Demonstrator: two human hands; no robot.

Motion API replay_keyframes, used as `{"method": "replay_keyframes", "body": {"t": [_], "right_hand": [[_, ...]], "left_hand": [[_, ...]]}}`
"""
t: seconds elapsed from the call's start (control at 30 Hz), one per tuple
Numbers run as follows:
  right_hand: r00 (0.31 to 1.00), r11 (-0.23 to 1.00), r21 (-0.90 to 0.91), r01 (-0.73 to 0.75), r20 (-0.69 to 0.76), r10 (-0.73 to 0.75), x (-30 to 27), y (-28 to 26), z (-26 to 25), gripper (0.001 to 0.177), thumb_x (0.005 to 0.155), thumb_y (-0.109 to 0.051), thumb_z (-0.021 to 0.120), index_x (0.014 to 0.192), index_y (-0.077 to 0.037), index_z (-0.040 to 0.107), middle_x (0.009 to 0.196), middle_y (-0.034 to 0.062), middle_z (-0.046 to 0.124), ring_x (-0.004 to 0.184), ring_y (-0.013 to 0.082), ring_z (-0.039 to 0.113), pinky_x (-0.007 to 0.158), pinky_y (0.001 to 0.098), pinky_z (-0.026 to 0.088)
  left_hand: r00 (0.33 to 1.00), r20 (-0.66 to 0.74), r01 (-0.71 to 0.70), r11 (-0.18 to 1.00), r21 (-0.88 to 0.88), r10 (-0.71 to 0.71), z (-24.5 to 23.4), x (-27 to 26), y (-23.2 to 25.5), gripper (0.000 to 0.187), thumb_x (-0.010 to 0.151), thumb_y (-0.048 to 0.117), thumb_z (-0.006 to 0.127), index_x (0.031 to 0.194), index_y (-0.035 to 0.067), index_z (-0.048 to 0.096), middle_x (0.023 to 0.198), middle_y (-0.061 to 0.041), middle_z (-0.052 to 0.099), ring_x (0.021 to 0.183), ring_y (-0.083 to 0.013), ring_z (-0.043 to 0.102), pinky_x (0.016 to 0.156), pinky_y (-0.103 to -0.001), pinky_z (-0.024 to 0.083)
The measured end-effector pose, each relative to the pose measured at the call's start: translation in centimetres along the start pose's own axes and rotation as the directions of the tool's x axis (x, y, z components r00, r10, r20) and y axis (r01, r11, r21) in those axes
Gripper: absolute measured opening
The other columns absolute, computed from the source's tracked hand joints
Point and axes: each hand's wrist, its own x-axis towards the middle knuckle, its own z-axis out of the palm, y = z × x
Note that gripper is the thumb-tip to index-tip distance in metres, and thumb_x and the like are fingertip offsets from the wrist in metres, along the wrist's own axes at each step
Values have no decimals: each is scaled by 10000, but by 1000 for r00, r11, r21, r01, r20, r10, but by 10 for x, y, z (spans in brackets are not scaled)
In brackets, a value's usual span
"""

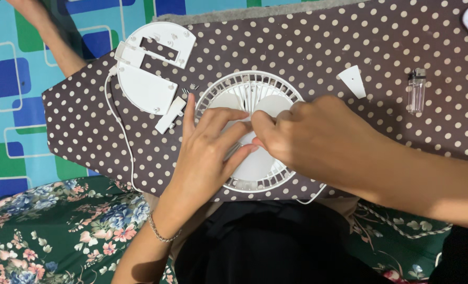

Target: The person assembles a small white electric fan by hand. They place the fan blades onto the motor hub, secure the blades with a plastic cap, and then attach the front grille to the fan housing.

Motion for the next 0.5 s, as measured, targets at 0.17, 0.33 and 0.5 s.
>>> {"method": "replay_keyframes", "body": {"t": [0.17, 0.33, 0.5], "right_hand": [[965, 998, 44, 52, -260, -39, -6, -3, -2, 192, 825, -186, 708, 916, -36, 629, 665, 36, 566, 668, 177, 622, 528, 302, 483], [959, 967, 131, 217, -213, -186, -5, 5, -11, 212, 713, -42, 710, 898, -12, 610, 794, 58, 599, 790, 182, 631, 627, 310, 511], [955, 975, 49, 218, -219, -202, -3, 3, -13, 218, 713, -28, 712, 913, -4, 626, 771, 81, 661, 752, 163, 673, 661, 293, 568]], "left_hand": [[1000, -7, -2, 1000, 9, 2, -1, 0, 0, 304, 869, 226, 788, 1128, 82, 720, 1166, -26, 655, 1168, -261, 597, 1228, -668, 169], [1000, 5, 4, 1000, 12, -4, -2, 0, -1, 265, 854, 213, 796, 1064, 78, 706, 1173, -13, 668, 1164, -249, 604, 1234, -671, 161], [1000, 15, 1, 1000, 11, -1, -2, 1, -2, 281, 838, 191, 790, 1087, 84, 714, 1183, -9, 666, 1178, -246, 605, 1233, -666, 148]]}}
